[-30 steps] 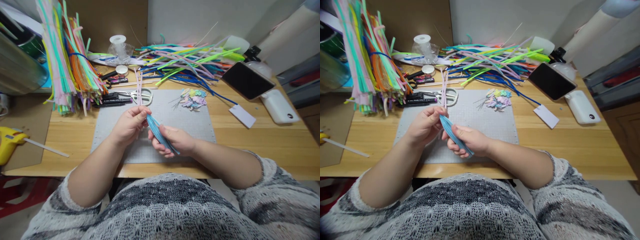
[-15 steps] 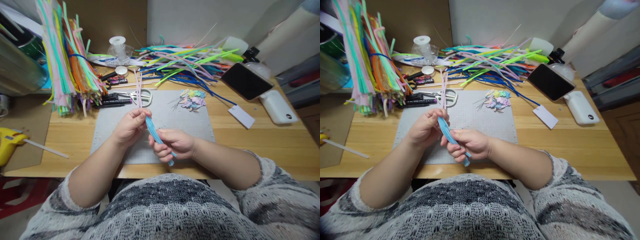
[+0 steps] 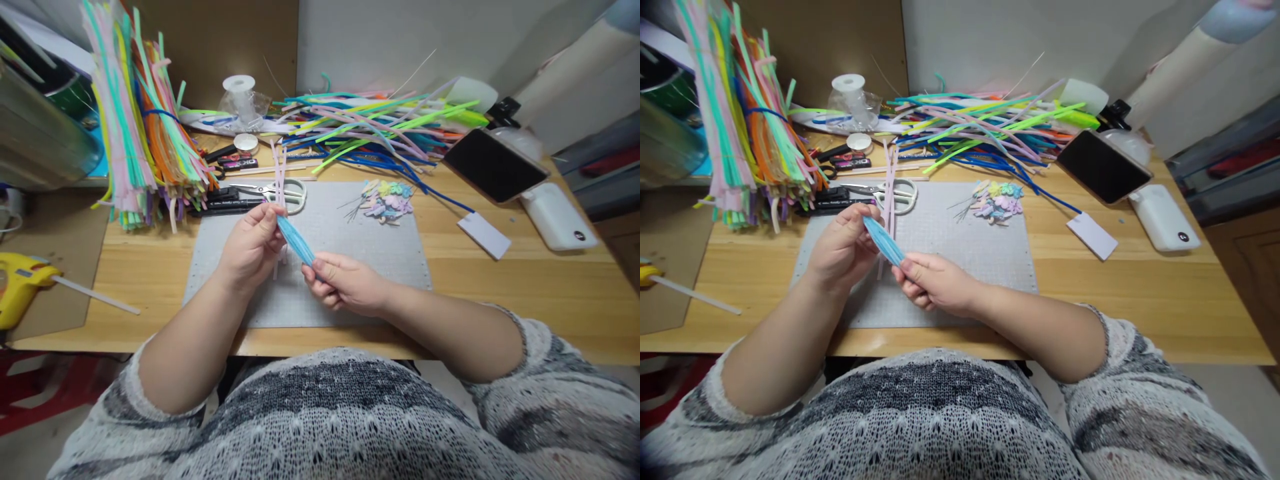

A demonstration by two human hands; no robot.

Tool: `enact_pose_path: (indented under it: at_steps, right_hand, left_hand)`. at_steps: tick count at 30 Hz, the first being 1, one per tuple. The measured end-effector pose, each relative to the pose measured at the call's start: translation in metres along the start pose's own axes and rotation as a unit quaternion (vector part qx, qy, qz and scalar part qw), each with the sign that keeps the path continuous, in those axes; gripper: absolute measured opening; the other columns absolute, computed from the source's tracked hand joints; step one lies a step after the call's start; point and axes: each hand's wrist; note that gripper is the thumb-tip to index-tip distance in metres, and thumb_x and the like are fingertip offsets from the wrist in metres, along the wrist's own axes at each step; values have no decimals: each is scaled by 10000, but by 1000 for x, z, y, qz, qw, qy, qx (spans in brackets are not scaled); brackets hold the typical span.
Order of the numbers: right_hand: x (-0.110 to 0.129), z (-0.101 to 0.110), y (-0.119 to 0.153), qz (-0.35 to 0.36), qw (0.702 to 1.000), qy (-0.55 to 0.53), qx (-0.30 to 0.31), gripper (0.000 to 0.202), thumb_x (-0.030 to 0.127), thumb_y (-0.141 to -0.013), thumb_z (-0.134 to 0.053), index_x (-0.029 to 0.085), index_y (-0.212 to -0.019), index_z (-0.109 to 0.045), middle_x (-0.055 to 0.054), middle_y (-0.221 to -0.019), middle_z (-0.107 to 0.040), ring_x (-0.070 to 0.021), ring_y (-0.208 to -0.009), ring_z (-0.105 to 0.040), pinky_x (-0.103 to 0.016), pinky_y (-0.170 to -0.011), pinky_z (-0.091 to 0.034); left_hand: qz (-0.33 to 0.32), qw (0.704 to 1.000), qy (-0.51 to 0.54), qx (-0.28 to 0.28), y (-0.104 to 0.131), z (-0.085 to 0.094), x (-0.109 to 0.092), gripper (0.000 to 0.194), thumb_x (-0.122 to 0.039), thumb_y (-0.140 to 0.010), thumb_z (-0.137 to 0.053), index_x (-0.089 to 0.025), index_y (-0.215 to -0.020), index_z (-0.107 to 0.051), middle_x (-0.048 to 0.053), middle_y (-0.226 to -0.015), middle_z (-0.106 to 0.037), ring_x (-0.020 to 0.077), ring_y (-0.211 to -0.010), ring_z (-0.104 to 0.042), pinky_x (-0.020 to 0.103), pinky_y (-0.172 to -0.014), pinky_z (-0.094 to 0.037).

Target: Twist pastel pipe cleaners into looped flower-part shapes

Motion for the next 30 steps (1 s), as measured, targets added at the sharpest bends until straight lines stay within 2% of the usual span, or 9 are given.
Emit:
enact_pose_path:
  at_steps: [4,7,11,16,20,23,26,30]
  right_hand:
    - [-2,3,-2,75,985,136,-75,243,326,-953,-387,172,-779,-456,69,-569,-336,-55,-452,-272,-158,-405,-222]
    - [-1,5,-3,96,969,200,-110,247,301,-948,-387,171,-749,-452,56,-584,-376,-59,-468,-321,-166,-414,-249]
    - [-2,7,-4,75,978,160,-111,243,291,-953,-361,178,-751,-435,71,-560,-332,-60,-454,-286,-167,-412,-242]
    - [-5,8,-9,37,982,124,-135,244,260,-964,-335,183,-750,-425,82,-534,-305,-55,-426,-240,-167,-396,-199]
    - [-6,8,-9,2,986,106,-132,256,259,-973,-323,183,-754,-431,90,-502,-295,-50,-391,-223,-167,-381,-197]
    - [-5,10,-9,2,987,111,-118,255,311,-973,-344,173,-809,-483,58,-524,-429,-64,-414,-378,-188,-421,-333]
    - [-4,11,-9,30,986,106,-126,256,367,-960,-391,161,-878,-518,-21,-676,-599,-107,-579,-567,-230,-551,-458]
    - [-2,11,-12,37,990,57,-121,171,300,-943,-453,157,-924,-544,-39,-750,-641,-120,-665,-628,-266,-678,-519]
  left_hand:
    - [-23,999,-10,-38,-3,1,-3,184,-268,-675,-782,-128,-712,-669,-37,-575,-511,23,-493,-426,110,-467,-378]
    - [-28,999,-2,-45,-6,3,-2,163,-243,-691,-770,-121,-721,-666,-38,-573,-512,20,-490,-427,106,-465,-375]
    - [-1,999,9,-33,-7,4,-1,135,-234,-710,-748,-131,-745,-668,-39,-595,-517,23,-497,-443,114,-479,-392]
    - [23,999,-29,-2,-4,1,-1,200,-289,-699,-744,-140,-821,-689,7,-758,-612,46,-544,-501,156,-488,-419]
    - [10,997,-80,-20,-3,0,2,240,-322,-672,-762,-117,-783,-702,-17,-586,-542,35,-462,-439,143,-414,-346]
    - [20,992,-107,-57,-3,2,6,246,-327,-654,-771,-115,-753,-698,-39,-479,-482,39,-418,-415,140,-383,-316]
    - [42,988,-136,-62,-1,2,10,247,-341,-665,-761,-125,-769,-702,-42,-435,-485,50,-381,-420,157,-378,-340]
    - [76,982,-169,-41,4,-2,17,247,-344,-673,-756,-137,-801,-716,-28,-463,-536,58,-386,-457,164,-378,-352]
Point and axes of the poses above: each hand's wrist, its own y-axis away from the middle knuckle, its own z-axis out of the back of the hand, x = y × z
